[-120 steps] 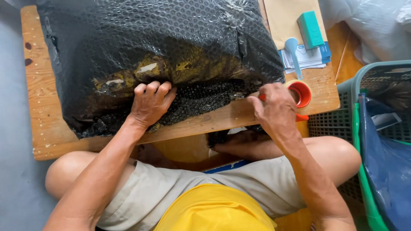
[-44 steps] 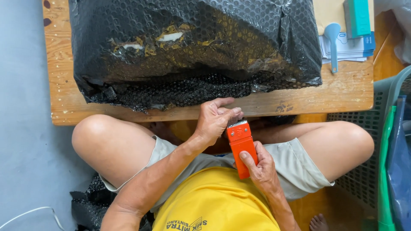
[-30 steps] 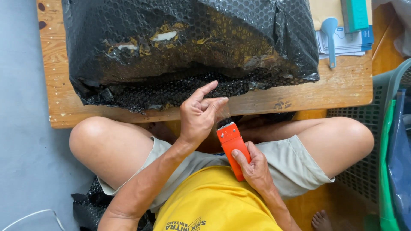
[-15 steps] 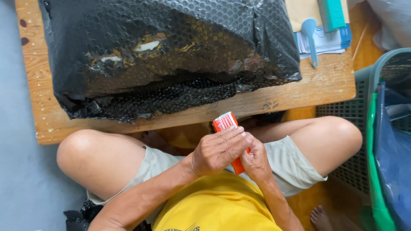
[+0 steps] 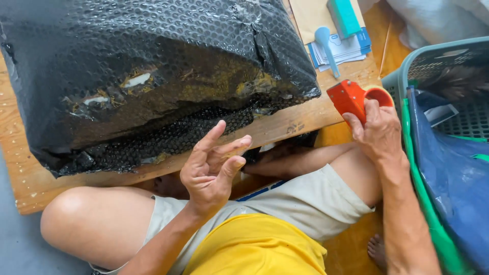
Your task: Applying red adhesive tape to a large black bubble-wrapped package on a wooden table.
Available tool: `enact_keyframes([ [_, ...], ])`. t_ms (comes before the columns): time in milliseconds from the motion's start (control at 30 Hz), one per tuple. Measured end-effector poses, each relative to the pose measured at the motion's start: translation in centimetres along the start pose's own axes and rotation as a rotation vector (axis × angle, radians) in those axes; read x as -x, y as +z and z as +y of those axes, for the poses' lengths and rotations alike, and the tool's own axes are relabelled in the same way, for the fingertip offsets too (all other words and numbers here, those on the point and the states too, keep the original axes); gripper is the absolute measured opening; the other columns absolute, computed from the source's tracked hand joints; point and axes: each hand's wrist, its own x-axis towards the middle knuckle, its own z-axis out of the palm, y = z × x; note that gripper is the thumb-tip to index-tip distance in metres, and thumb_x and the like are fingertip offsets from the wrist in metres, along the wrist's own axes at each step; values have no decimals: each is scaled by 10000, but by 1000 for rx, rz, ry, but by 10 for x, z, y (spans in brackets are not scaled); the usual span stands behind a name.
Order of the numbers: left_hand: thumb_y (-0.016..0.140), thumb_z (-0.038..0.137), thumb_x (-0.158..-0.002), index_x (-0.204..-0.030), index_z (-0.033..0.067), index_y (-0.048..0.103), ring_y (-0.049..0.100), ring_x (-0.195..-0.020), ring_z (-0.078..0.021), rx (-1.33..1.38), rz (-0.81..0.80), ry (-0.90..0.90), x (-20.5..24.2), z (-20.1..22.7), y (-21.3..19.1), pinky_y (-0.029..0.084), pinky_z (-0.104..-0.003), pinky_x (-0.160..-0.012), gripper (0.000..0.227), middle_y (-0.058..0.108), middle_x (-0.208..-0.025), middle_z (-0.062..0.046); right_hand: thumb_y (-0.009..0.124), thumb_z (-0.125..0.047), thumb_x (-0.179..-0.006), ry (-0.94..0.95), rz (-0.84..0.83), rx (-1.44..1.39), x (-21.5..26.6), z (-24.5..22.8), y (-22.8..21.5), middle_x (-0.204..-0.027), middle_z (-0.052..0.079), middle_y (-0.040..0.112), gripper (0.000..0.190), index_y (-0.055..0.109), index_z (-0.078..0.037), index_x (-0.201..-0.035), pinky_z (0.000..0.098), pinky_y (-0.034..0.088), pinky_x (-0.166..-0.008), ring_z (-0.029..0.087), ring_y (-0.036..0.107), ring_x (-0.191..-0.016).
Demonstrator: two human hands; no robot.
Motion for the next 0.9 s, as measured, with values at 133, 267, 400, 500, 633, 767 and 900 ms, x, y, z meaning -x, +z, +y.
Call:
enact_keyframes([
  [133, 655, 74, -978, -1491, -39, 409, 727, -1092, -205, 148, 87, -121, -5, -18, -3, 609, -252, -933, 579, 726, -1213, -215, 807, -354, -957, -25, -118, 79, -3, 23, 31, -758, 175, 658, 385, 600, -32, -988, 433, 543, -670, 373, 662, -696],
  [267, 604, 245, -1043, -1519, -74, 344, 684, -1171, -302, 685, 170, -273, -7, -29, -7, 594, -422, -1022, 628, 694, -1211, -253, 795, -418, -944, -61, -92, 133, -13, 6, 16, -872, 170, 678, 432, 643, -32, -1061, 414, 541, -745, 352, 648, -781],
  [400, 580, 369, -1031, -1440, -21, 466, 646, -1210, -361, 912, 262, -429, -8, -35, -20, 531, -478, -1074, 576, 676, -1229, -274, 878, -235, -889, -143, 122, 95, -29, -58, -29, -1212, 208, 694, 616, 620, 83, -1350, 476, 453, -1115, 383, 659, -1061],
  [500, 599, 474, -964, -1408, -42, 473, 626, -1215, -379, 982, 334, -585, -9, -44, -31, 490, -501, -1099, 692, 666, -1210, -277, 919, -219, -895, -338, 279, -317, -30, -131, -45, -1279, 193, 635, 550, 602, 33, -1268, 509, 511, -1026, 392, 626, -1110],
  [633, 626, 583, -886, -1343, -14, 571, 635, -1220, -426, 876, 557, -816, -13, -38, -30, 518, -548, -1060, 754, 658, -1251, -325, 913, -278, -778, -534, 434, -458, -22, -180, -5, -1219, 157, 724, 441, 768, -93, -1152, 509, 552, -965, 334, 702, -1017],
  [767, 658, 589, -874, -1288, -23, 598, 631, -1217, -448, 936, 592, -884, -3, -40, -41, 518, -547, -1049, 741, 645, -1261, -349, 773, -209, -897, -694, 470, -506, -29, -204, -8, -1102, 101, 741, 133, 790, -167, -1021, 460, 557, -883, 261, 684, -914],
  [900, 650, 589, -880, -1346, 12, 544, 626, -1192, -477, 868, 527, -919, 5, -37, -46, 531, -557, -1011, 749, 623, -1252, -391, 566, -88, -985, -784, 412, -543, -38, -217, -33, -951, 96, 715, 213, 752, -107, -882, 430, 537, -831, 238, 663, -798],
])
